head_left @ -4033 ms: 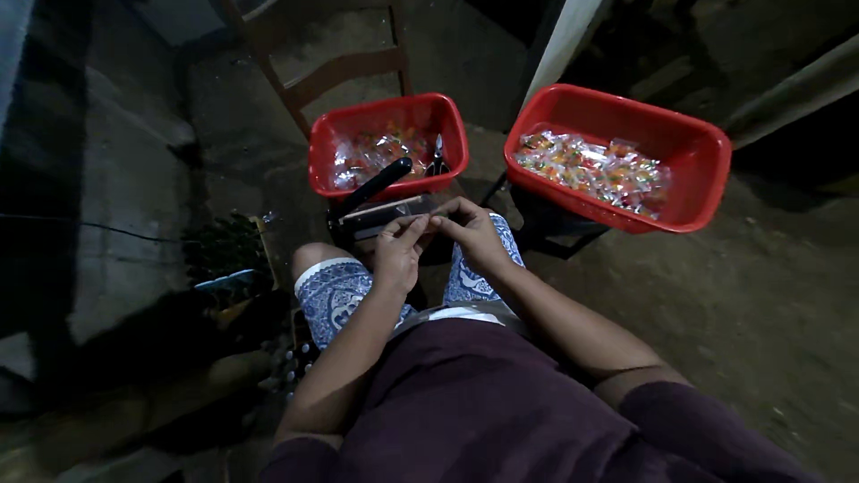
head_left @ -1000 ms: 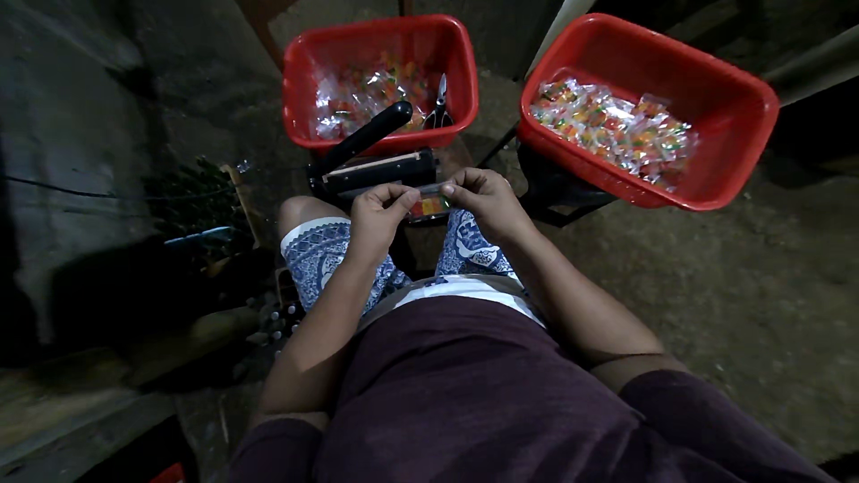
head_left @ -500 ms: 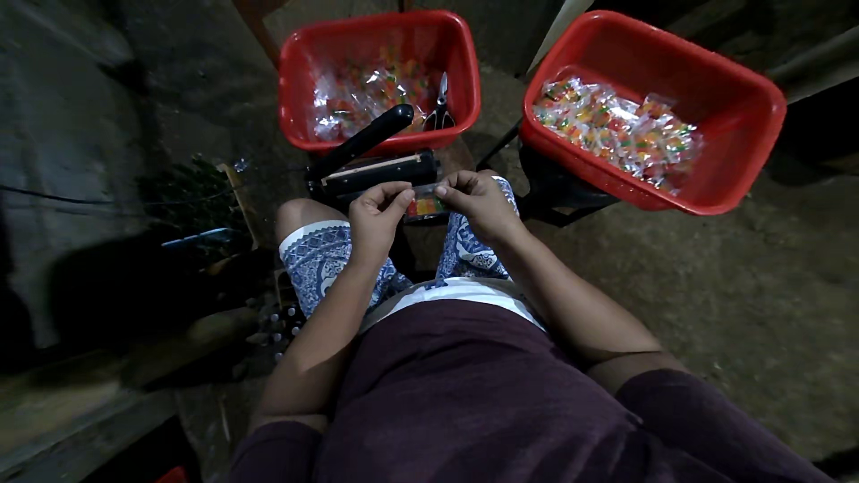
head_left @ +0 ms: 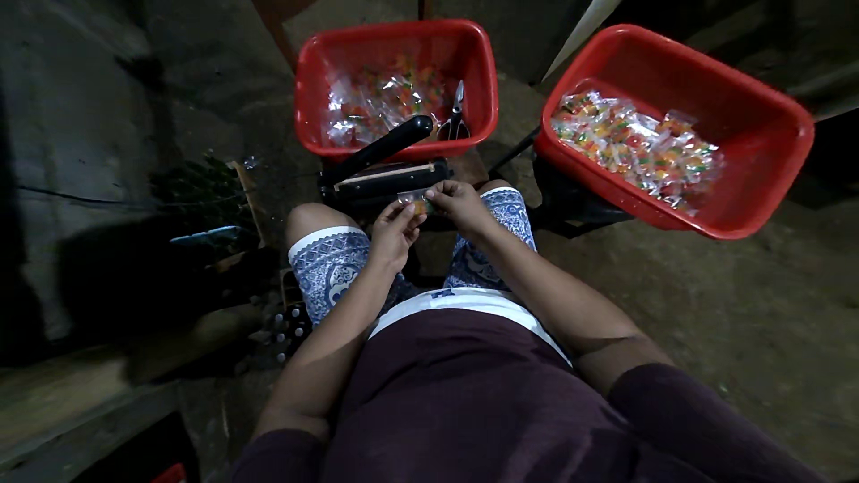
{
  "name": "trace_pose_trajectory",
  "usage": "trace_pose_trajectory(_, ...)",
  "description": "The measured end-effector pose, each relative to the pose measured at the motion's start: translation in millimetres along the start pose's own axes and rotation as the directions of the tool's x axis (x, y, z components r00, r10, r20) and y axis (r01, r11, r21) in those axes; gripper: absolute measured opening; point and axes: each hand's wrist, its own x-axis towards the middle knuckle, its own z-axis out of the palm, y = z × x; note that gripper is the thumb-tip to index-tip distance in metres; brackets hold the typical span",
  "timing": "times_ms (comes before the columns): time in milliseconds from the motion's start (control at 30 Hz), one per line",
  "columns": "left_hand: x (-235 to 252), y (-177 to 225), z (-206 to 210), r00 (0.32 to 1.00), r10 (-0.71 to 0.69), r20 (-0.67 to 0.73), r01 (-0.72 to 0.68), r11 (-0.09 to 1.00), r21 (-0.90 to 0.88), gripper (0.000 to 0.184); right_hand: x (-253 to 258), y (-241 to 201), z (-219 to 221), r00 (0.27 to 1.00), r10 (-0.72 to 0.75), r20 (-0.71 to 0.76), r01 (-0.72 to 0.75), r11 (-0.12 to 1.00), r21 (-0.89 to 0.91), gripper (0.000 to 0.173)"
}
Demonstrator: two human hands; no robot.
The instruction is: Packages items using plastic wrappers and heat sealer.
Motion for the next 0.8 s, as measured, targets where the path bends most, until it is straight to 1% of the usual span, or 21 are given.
trace_pose_trajectory(133, 11, -7, 0, 1.000, -0.011, -0.020, 0.009, 0.996, -0.087, 0.009, 11, 2, 7, 0.998, 0.058, -0.008, -0.058, 0.998, 0.000, 0.012)
trace_pose_trajectory(267, 25, -13, -1, 0.999, -0.011, -0.042, 0.004, 0.987, -0.162, 0.011, 26, 5, 10, 0.998, 0.063, -0.021, -0.064, 0.998, -0.015, 0.014)
trace_pose_trajectory(400, 38, -13, 3, 0.997, -0.023, -0.070, 0.010, 0.982, -0.188, 0.011, 42, 7, 12, 0.997, 0.073, -0.034, -0.075, 0.995, -0.073, 0.016)
trace_pose_trajectory(567, 61, -13, 8, 0.992, -0.031, -0.124, 0.007, 0.983, -0.183, 0.010, 62, 12, 13, 0.993, 0.089, -0.074, -0.096, 0.991, -0.091, 0.016)
trace_pose_trajectory(633, 71, -13, 11, 0.988, -0.042, -0.151, 0.012, 0.980, -0.197, 0.010, 71, 15, 12, 0.993, 0.094, -0.066, -0.100, 0.990, -0.096, 0.018)
trace_pose_trajectory(700, 80, -14, 14, 0.983, -0.048, -0.175, 0.009, 0.977, -0.214, 0.009, 75, 12, 4, 0.993, 0.119, -0.007, -0.119, 0.979, -0.166, 0.022)
trace_pose_trajectory(733, 84, -15, 16, 0.980, -0.059, -0.192, 0.016, 0.976, -0.218, 0.008, 75, 8, -3, 0.991, 0.132, 0.027, -0.122, 0.963, -0.242, 0.027)
trace_pose_trajectory(800, 90, -13, 18, 0.968, -0.083, -0.236, 0.034, 0.979, -0.203, 0.008, 75, -6, -16, 0.989, 0.141, 0.039, -0.115, 0.916, -0.385, 0.035)
